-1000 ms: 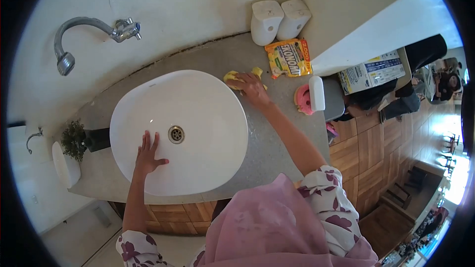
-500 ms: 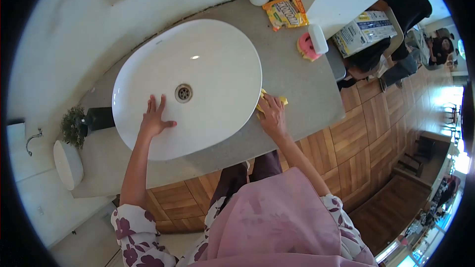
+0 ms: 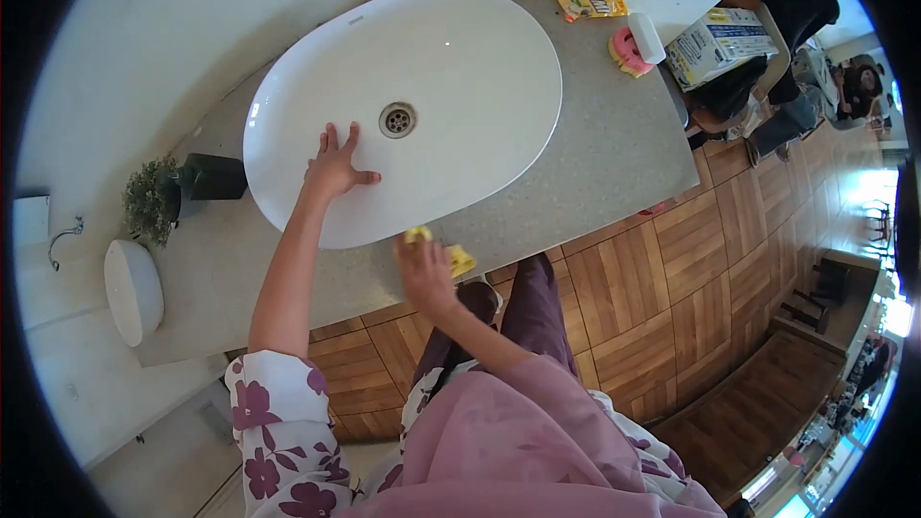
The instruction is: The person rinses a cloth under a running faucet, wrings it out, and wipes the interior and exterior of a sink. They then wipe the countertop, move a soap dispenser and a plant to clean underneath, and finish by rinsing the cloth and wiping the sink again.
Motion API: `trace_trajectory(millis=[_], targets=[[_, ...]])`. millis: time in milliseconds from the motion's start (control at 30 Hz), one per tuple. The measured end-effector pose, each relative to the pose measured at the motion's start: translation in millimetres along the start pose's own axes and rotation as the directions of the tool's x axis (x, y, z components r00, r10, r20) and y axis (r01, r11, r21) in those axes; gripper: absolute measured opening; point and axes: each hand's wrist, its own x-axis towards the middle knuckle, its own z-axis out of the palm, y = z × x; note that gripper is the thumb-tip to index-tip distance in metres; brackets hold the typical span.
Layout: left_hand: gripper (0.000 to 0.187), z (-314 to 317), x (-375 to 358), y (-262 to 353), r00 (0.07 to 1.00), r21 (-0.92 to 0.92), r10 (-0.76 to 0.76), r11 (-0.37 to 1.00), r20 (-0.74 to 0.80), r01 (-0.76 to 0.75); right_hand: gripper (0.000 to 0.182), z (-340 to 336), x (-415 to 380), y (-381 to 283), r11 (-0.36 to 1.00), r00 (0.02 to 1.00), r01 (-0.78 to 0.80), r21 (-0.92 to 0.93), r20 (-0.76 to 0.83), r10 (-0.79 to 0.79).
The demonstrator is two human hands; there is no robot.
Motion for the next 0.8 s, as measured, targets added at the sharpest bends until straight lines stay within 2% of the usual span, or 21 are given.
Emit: trace_trajectory(millis=[67, 100, 167, 200, 233, 267, 300, 333, 367, 400, 433, 467, 500, 533, 600, 633, 700, 800], targets=[[0.117, -1, 0, 0, 1.0, -0.003, 0.004, 1.0, -0.006, -0.004, 0.061, 8, 1, -31, 0.994, 0.986, 0.1, 0.048, 0.128, -0.105], [0.119, -2, 0, 0, 1.0, 0.028, 0.004, 1.0, 0.002, -0.004, 0.061, 15, 1, -48, 0.994, 0.987, 0.1, 0.044, 0.125, -0.105], [0.122, -2, 0, 1, 1.0, 0.055, 0.006, 0.998, 0.004, -0.006, 0.057, 28, -1, -69, 0.942, 0.977, 0.132, 0.307, 0.12, -0.176], [0.119, -1, 0, 1, 1.0, 0.027, 0.001, 1.0, -0.001, 0.0, 0.057, 24, -1, -69, 0.943, 0.976, 0.138, 0.303, 0.118, -0.181], [0.117, -1, -1, 1, 1.0, 0.001, -0.004, 1.0, -0.005, 0.004, 0.054, 20, 1, -69, 0.827, 0.963, -0.05, 0.56, 0.247, -0.109], [0.117, -1, -1, 1, 1.0, 0.0, -0.001, 1.0, -0.011, 0.001, 0.052, 17, 4, -68, 0.624, 0.92, -0.255, 0.739, 0.384, -0.079], [0.118, -2, -2, 3, 1.0, 0.011, -0.014, 1.0, -0.007, 0.014, 0.052, 7, 5, -59, 0.627, 0.922, -0.252, 0.737, 0.381, -0.077], [0.118, -3, -3, 4, 1.0, 0.022, -0.026, 0.999, -0.003, 0.026, 0.051, -12, 5, -38, 0.313, 0.881, -0.456, 0.833, 0.472, 0.029], [0.118, -4, -2, 4, 1.0, 0.023, -0.02, 1.0, -0.004, 0.02, 0.049, -36, 6, -14, -0.055, 0.809, -0.578, 0.814, 0.581, 0.091], [0.119, -4, -1, 3, 1.0, 0.014, -0.016, 1.0, -0.008, 0.016, 0.05, -67, 10, 13, -0.124, 0.756, -0.621, 0.774, 0.633, 0.167], [0.119, -2, -1, 2, 1.0, 0.008, -0.01, 1.0, -0.006, 0.01, 0.054, -69, 3, 50, 0.071, 0.808, -0.558, 0.827, 0.522, 0.274], [0.119, -2, -1, 2, 1.0, 0.012, -0.003, 1.0, 0.001, 0.003, 0.052, -89, 7, 82, 0.324, 0.843, -0.501, 0.803, 0.367, 0.393], [0.119, -3, -1, 2, 1.0, 0.019, -0.014, 1.0, 0.004, 0.014, 0.053, -96, 12, 117, 0.46, 0.863, -0.451, 0.764, 0.243, 0.443], [0.12, -4, -1, 4, 1.0, 0.031, -0.02, 0.999, 0.009, 0.02, 0.059, -122, 34, 148, 0.762, 0.824, -0.477, 0.437, -0.079, 0.561], [0.12, 2, 4, 0, 1.0, 0.024, -0.007, 1.0, 0.004, 0.007, 0.064, -107, 53, 177, 0.891, 0.831, -0.432, 0.139, -0.324, 0.453], [0.121, 3, 6, -2, 1.0, 0.015, 0.001, 1.0, -0.001, -0.001, 0.064, -95, 50, 175, 0.885, 0.823, -0.443, 0.142, -0.327, 0.465], [0.121, 5, 9, -5, 1.0, 0.038, 0.012, 0.999, 0.0, -0.012, 0.057, -60, 51, 157, 0.876, 0.873, -0.442, -0.194, -0.318, 0.37], [0.122, 7, 15, -10, 0.999, 0.062, 0.039, 0.997, -0.003, -0.038, 0.048, -37, 38, 112, 0.893, 0.892, -0.403, -0.203, -0.306, 0.333]])
